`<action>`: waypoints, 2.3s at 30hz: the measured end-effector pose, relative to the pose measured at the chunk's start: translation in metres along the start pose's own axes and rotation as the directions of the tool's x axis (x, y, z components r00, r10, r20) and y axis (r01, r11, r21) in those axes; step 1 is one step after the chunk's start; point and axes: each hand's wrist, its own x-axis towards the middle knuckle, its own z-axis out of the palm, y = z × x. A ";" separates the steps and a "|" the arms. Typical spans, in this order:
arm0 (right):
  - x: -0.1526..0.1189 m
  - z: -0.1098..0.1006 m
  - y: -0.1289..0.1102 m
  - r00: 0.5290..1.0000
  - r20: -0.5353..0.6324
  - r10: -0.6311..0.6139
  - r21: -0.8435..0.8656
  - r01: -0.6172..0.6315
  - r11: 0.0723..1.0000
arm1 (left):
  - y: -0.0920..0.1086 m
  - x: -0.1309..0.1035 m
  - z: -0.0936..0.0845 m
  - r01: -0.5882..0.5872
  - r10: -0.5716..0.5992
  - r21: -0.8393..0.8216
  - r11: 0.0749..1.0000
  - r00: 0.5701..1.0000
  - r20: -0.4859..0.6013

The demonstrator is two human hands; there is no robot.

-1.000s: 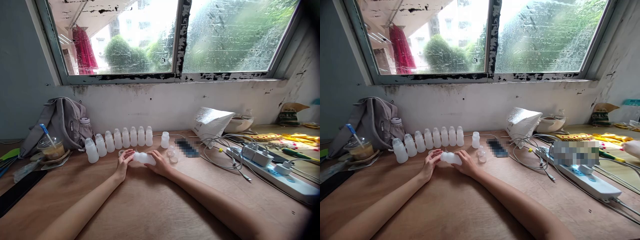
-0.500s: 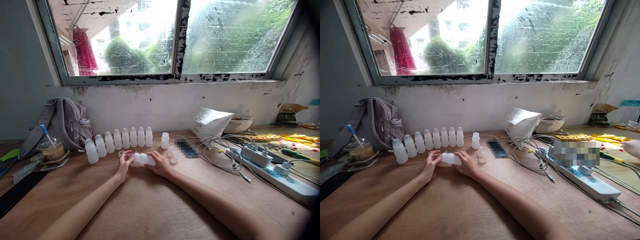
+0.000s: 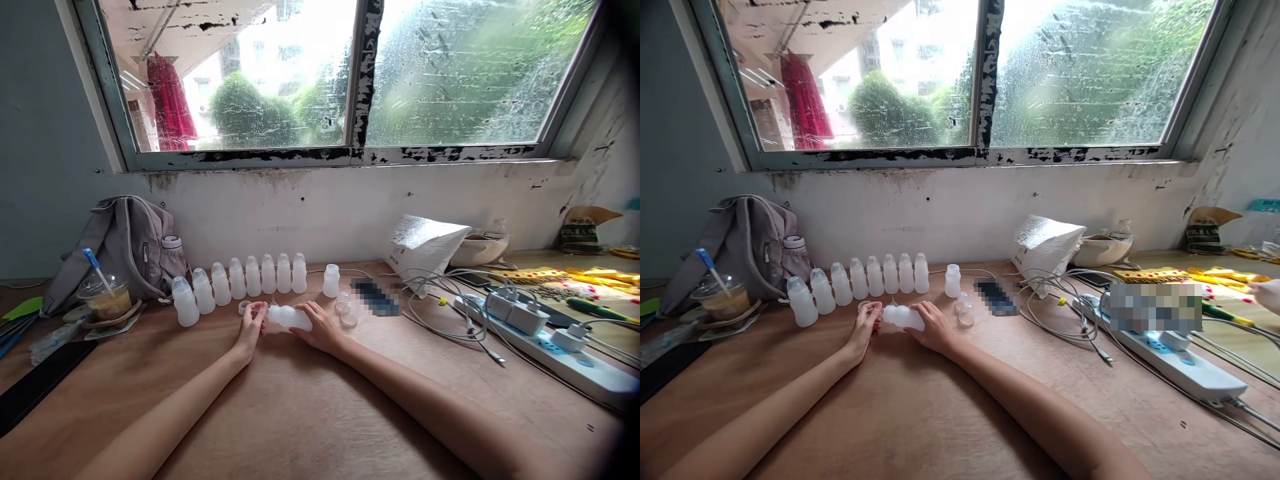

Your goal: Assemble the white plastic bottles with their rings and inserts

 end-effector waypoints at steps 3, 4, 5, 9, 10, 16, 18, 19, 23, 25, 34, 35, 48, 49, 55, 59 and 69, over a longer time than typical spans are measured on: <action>0.000 0.000 0.000 1.000 0.005 0.004 0.004 -0.004 1.000 | 0.002 0.000 0.001 0.012 -0.012 0.015 1.000 1.000 0.024; 0.000 0.001 0.001 1.000 0.009 0.004 0.006 -0.004 1.000 | 0.001 0.000 0.001 0.022 -0.022 0.020 1.000 0.999 0.038; 0.000 0.001 0.001 1.000 0.011 0.005 0.007 -0.005 1.000 | 0.001 0.000 0.001 0.030 -0.031 0.020 0.999 0.998 0.052; -0.001 0.001 0.001 1.000 0.019 0.014 -0.001 -0.014 1.000 | -0.002 0.001 -0.003 -0.017 0.024 -0.067 0.998 0.995 0.096; -0.001 0.002 0.001 1.000 0.021 0.016 -0.004 -0.016 1.000 | -0.003 0.001 -0.004 -0.035 0.044 -0.088 0.996 0.994 0.104; -0.001 0.002 0.001 1.000 0.026 0.012 -0.001 -0.012 1.000 | -0.002 0.002 -0.003 -0.025 0.026 -0.029 0.999 0.999 0.033; -0.001 0.002 0.002 1.000 0.024 0.010 -0.002 -0.010 1.000 | 0.000 0.001 -0.001 -0.020 0.021 -0.006 1.000 0.999 0.048; -0.001 0.002 0.002 1.000 0.023 0.009 -0.003 -0.009 1.000 | 0.000 0.001 0.000 -0.019 0.019 0.005 1.000 0.998 0.059; -0.001 0.002 0.002 0.999 0.035 0.004 -0.010 -0.004 1.000 | 0.000 0.000 -0.001 0.006 -0.008 0.019 1.000 0.996 0.087; -0.001 0.003 0.003 0.999 0.044 0.001 -0.015 -0.001 1.000 | -0.001 0.000 -0.003 -0.002 0.006 -0.036 0.999 0.992 0.123; -0.001 0.002 0.003 0.999 0.043 0.010 -0.001 -0.010 1.000 | -0.006 0.005 -0.003 0.006 -0.002 -0.063 0.998 0.998 0.063; -0.001 0.002 0.003 0.999 0.046 0.010 -0.001 -0.010 1.000 | -0.006 0.006 -0.002 -0.004 0.007 -0.050 0.999 0.998 0.059; -0.001 0.004 0.003 0.999 0.041 -0.003 -0.020 0.003 1.000 | -0.005 0.004 -0.003 -0.017 0.040 -0.162 0.987 0.990 0.136; -0.001 0.004 0.003 0.999 0.036 0.000 -0.018 0.001 1.000 | -0.004 0.003 -0.003 -0.014 0.037 -0.178 0.984 0.991 0.127; 0.000 -0.002 -0.001 0.999 0.014 0.039 0.013 -0.039 0.999 | 0.006 -0.003 0.000 0.073 -0.047 -0.183 0.980 0.989 0.141; 0.000 -0.003 -0.004 0.999 0.018 0.044 0.037 -0.045 0.998 | 0.011 -0.010 0.002 0.141 -0.105 -0.120 0.983 0.958 0.266; 0.006 -0.010 -0.012 0.928 0.222 0.298 0.347 -0.361 0.866 | 0.013 -0.012 0.005 0.002 0.036 -0.127 0.992 0.955 0.295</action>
